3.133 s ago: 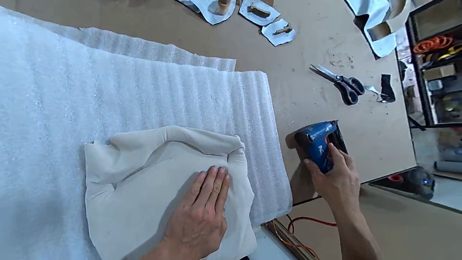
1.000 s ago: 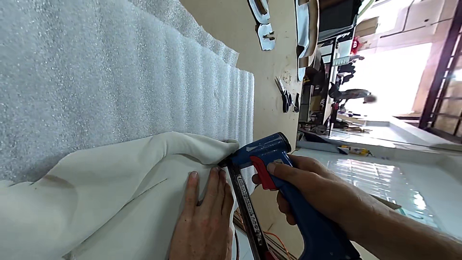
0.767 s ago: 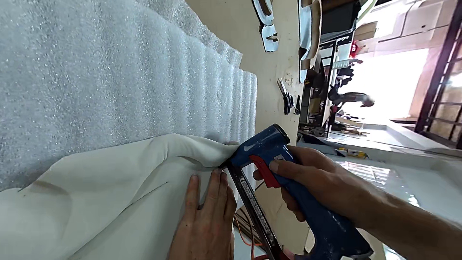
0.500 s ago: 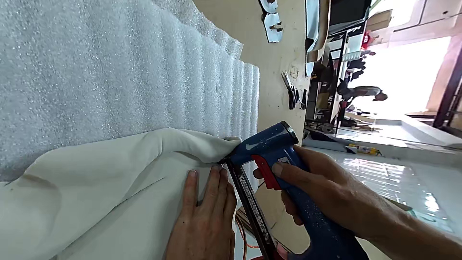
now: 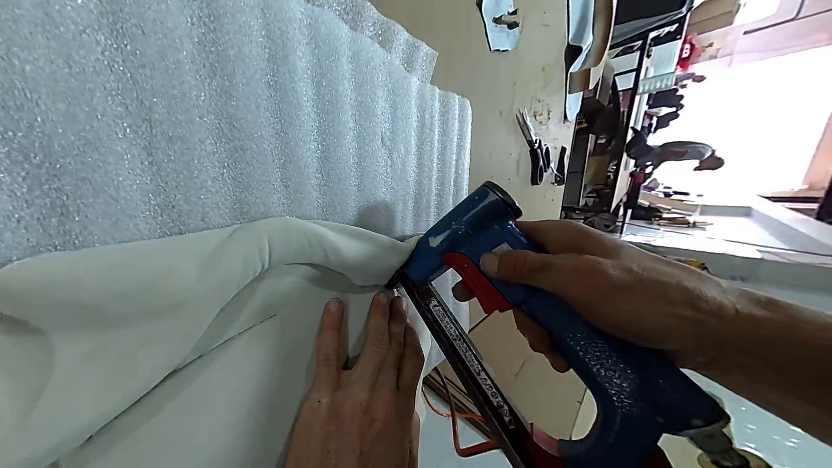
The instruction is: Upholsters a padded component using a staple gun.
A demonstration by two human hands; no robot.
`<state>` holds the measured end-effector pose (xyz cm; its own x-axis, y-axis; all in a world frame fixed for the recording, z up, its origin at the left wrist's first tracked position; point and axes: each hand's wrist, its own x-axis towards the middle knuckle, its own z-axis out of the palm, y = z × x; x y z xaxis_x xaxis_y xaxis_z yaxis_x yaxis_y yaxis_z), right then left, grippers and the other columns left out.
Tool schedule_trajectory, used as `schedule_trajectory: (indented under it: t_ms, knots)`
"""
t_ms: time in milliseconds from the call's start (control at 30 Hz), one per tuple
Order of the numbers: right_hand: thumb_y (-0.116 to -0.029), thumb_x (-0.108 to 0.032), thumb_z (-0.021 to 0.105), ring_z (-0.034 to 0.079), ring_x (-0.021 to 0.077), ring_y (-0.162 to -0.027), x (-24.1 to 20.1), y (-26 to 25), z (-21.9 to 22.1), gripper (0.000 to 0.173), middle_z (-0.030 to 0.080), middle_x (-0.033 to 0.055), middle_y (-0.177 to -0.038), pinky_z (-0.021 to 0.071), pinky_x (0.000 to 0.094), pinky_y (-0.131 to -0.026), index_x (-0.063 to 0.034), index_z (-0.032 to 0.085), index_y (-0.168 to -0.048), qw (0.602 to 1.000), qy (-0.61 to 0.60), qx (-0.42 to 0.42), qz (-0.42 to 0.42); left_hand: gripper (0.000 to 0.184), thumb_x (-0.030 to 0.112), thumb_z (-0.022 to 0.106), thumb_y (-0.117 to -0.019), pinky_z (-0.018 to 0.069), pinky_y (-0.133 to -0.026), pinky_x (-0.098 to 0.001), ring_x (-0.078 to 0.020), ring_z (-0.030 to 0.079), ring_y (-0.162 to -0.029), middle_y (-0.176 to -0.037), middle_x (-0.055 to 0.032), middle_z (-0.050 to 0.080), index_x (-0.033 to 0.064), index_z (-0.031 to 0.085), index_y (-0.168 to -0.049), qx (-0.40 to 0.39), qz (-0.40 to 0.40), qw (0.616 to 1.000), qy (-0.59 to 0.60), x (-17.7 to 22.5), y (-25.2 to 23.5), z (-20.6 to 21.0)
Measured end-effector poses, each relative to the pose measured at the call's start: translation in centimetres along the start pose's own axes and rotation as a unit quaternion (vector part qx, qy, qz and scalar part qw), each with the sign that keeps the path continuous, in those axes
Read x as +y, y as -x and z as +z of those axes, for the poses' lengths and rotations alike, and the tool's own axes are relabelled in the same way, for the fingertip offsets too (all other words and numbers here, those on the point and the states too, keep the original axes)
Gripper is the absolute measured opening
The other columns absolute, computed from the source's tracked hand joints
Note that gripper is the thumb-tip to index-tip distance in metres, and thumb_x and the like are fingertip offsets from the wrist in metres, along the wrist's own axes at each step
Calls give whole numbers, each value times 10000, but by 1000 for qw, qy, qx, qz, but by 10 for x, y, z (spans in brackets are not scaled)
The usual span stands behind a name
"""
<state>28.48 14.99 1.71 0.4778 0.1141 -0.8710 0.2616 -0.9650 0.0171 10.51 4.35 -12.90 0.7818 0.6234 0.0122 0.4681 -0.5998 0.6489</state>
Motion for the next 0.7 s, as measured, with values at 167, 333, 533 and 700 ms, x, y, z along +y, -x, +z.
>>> schedule_trajectory:
  t_ms: [167,333,533,700]
  knots:
    - [-1090,-350,471,642,227,-456,-6,-7,-13,257,716,126,-826,580,360,-407,-126,573,-1167,999,5,-37,15,574,376,504,-901,220,-1140,-703,-281,458,-1456,-1495,-63,580,109,624,-1395,-6,0,1000,-6,1,0,0]
    - [-1092,-362,468,644,229,-464,-11,-12,-16,261,713,134,-842,580,360,-412,-136,578,-1162,998,15,-44,29,578,383,503,-904,217,-1144,-693,-280,464,-1451,-1491,-65,584,113,617,-1403,-10,-3,1000,-4,1,-1,-1]
    - [-1098,-339,454,650,232,-474,-16,-13,-17,254,741,126,-949,580,361,-413,-137,580,-1189,998,23,-51,32,593,397,516,-896,206,-1150,-682,-275,459,-1453,-1492,-66,583,119,615,-1410,-9,-5,1000,-7,1,0,1]
    - [-1098,-331,456,642,217,-460,-13,-13,-16,247,737,109,-869,569,346,-400,-126,582,-1152,998,17,-48,25,583,390,485,-917,202,-1155,-679,-274,453,-1459,-1507,-56,571,119,606,-1419,-11,-5,1000,-8,0,0,0]
